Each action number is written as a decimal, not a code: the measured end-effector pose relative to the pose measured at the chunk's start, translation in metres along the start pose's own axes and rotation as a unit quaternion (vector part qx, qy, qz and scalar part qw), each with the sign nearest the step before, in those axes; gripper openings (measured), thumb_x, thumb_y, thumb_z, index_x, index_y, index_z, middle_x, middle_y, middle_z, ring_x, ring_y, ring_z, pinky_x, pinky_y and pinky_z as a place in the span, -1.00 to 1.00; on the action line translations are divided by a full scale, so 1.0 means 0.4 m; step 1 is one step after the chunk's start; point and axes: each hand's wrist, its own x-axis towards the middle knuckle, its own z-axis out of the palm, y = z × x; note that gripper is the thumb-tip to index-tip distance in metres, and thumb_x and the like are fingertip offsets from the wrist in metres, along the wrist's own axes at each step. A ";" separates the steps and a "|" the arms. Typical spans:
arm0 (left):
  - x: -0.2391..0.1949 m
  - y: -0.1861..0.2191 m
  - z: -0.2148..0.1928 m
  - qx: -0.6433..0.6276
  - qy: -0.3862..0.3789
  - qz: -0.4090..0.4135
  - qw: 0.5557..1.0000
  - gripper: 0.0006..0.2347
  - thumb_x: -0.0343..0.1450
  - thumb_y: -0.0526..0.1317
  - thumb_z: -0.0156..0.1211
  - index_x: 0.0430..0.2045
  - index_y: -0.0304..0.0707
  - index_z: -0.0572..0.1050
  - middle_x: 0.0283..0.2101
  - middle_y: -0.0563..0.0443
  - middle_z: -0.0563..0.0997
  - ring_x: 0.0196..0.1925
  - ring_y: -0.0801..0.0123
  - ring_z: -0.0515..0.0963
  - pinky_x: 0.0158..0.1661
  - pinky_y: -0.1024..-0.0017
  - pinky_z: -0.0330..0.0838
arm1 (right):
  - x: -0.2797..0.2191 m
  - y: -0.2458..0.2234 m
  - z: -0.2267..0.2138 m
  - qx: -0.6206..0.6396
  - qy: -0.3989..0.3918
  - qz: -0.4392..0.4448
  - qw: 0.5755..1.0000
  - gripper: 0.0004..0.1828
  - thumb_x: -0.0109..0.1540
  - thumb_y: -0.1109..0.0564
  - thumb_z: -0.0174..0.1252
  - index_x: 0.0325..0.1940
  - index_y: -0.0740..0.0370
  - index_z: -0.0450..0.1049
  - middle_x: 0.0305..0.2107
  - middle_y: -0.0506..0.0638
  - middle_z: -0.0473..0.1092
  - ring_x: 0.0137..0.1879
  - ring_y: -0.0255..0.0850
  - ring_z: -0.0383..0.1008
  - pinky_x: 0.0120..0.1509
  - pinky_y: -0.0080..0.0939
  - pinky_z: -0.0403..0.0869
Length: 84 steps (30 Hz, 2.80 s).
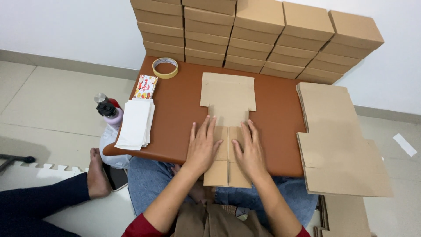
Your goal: The person folds a flat cardboard sheet into a box, tucks the flaps to form the sides, and secures the corners. They then place a white paper insert inside the box and close the lid.
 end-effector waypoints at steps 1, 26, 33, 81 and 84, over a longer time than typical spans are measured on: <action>0.003 -0.013 0.012 -0.001 -0.001 -0.002 1.000 -0.41 0.48 -0.24 0.12 0.40 -0.42 0.03 0.35 -0.55 0.18 0.40 -0.15 0.27 0.40 -0.18 -0.32 | 0.003 -0.006 -0.006 0.000 -0.002 0.001 1.000 -0.37 0.33 0.10 0.08 0.46 0.31 0.14 0.36 0.45 0.04 0.51 0.33 0.01 0.49 0.33 0.14; 0.176 -0.120 0.087 0.063 0.030 -0.124 0.990 -0.53 0.46 -0.20 0.17 0.24 -0.33 0.23 0.35 -0.53 0.20 0.50 -0.19 0.04 0.38 -0.19 -0.48 | 0.175 0.123 0.063 -0.141 0.024 0.050 0.988 -0.39 0.34 0.04 0.04 0.46 0.26 0.19 0.34 0.44 0.11 0.54 0.28 -0.01 0.52 0.32 -0.01; 0.177 -0.091 0.054 0.007 -0.003 -0.084 0.996 -0.49 0.47 -0.41 0.05 0.36 -0.38 0.11 0.40 -0.59 0.08 0.44 -0.16 0.23 0.46 -0.09 -0.37 | 0.178 0.086 0.040 -0.036 0.040 0.024 0.998 -0.42 0.30 0.23 0.09 0.42 0.36 0.21 0.30 0.45 0.11 0.46 0.35 0.11 0.47 0.32 0.19; 0.468 -0.224 0.157 -0.006 0.005 -0.068 0.998 -0.26 0.38 -0.58 -0.03 0.47 -0.35 -0.24 0.48 -0.35 0.08 0.53 0.10 0.11 0.47 0.11 -0.24 | 0.455 0.205 0.135 0.045 0.078 -0.036 0.995 -0.32 0.28 0.51 -0.06 0.50 0.31 0.11 0.35 0.35 0.15 0.47 0.23 0.14 0.53 0.18 0.16; 0.478 -0.232 0.163 0.035 -0.017 -0.058 0.998 -0.24 0.36 -0.59 -0.05 0.47 -0.37 -0.25 0.48 -0.35 0.11 0.53 0.11 0.11 0.47 0.09 -0.28 | 0.464 0.214 0.132 0.025 0.027 -0.023 0.999 -0.26 0.30 0.48 -0.15 0.56 0.19 -0.01 0.38 0.30 0.14 0.50 0.19 0.11 0.56 0.17 0.11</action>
